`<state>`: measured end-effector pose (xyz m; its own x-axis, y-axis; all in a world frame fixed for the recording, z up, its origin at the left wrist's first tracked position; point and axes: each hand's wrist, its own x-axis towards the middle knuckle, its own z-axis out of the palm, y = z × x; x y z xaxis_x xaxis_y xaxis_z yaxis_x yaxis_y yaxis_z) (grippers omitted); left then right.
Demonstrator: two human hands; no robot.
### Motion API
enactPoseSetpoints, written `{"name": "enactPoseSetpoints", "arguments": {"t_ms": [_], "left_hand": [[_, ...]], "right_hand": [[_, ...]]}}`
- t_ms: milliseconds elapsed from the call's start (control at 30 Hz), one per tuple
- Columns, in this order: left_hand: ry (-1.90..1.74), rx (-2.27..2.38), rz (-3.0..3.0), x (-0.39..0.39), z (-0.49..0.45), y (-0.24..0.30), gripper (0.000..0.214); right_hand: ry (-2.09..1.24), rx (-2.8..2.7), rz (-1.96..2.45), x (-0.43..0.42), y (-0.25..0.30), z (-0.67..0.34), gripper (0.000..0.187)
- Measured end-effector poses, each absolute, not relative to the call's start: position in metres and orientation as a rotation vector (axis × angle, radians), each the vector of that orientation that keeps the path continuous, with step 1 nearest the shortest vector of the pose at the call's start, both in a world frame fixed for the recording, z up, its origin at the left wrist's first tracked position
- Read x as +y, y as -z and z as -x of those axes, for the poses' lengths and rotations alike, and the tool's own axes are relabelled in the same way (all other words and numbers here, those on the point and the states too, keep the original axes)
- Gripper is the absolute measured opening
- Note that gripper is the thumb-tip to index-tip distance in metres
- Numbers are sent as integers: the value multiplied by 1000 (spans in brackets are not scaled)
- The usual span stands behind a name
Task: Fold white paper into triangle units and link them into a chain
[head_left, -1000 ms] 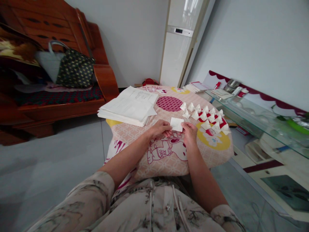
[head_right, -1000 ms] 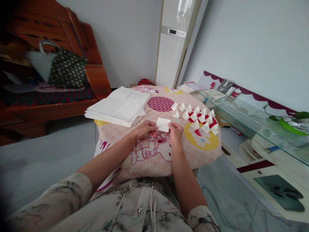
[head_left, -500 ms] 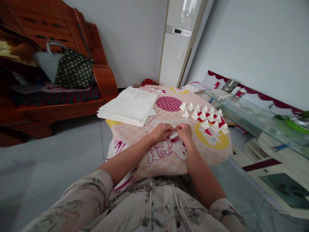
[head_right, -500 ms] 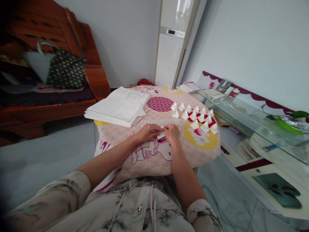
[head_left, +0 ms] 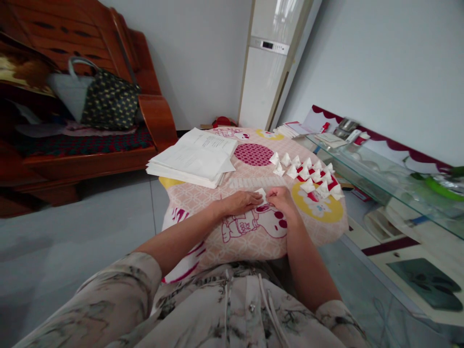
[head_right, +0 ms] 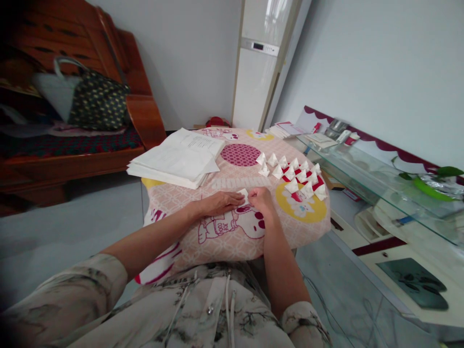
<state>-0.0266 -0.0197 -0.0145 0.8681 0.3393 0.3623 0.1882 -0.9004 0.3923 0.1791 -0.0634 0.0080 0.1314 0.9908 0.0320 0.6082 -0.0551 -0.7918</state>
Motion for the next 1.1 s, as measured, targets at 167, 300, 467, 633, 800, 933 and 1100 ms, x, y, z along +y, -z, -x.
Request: {"name": "enactPoseSetpoints", "arguments": {"t_ms": [167,300,467,633,800,933,1100], "left_hand": [[-513,364,-2689,-21,31,14,29],[-480,379,-2703,-22,31,14,34],[-530,347,-2689,-20,30,16,32],[-555,352,-2687,-24,30,17,31],[-517,526,-2782,-38,33,15,31],[-407,622,-2872,-50,34,8,27],[-346,763,-2731,-52,36,-5,20]], "right_hand": [[-718,-1614,1751,-60,-7,-183,8],[-585,-1634,1819,-58,-4,-188,5],[-439,-1443,1754,-54,-2,-180,12],[-552,-1638,1611,-45,2,-165,18],[-519,-1735,1668,-42,7,-166,20],[-551,-1732,1659,-36,14,-170,25],[-574,-1748,1716,-26,16,-170,28]]}}
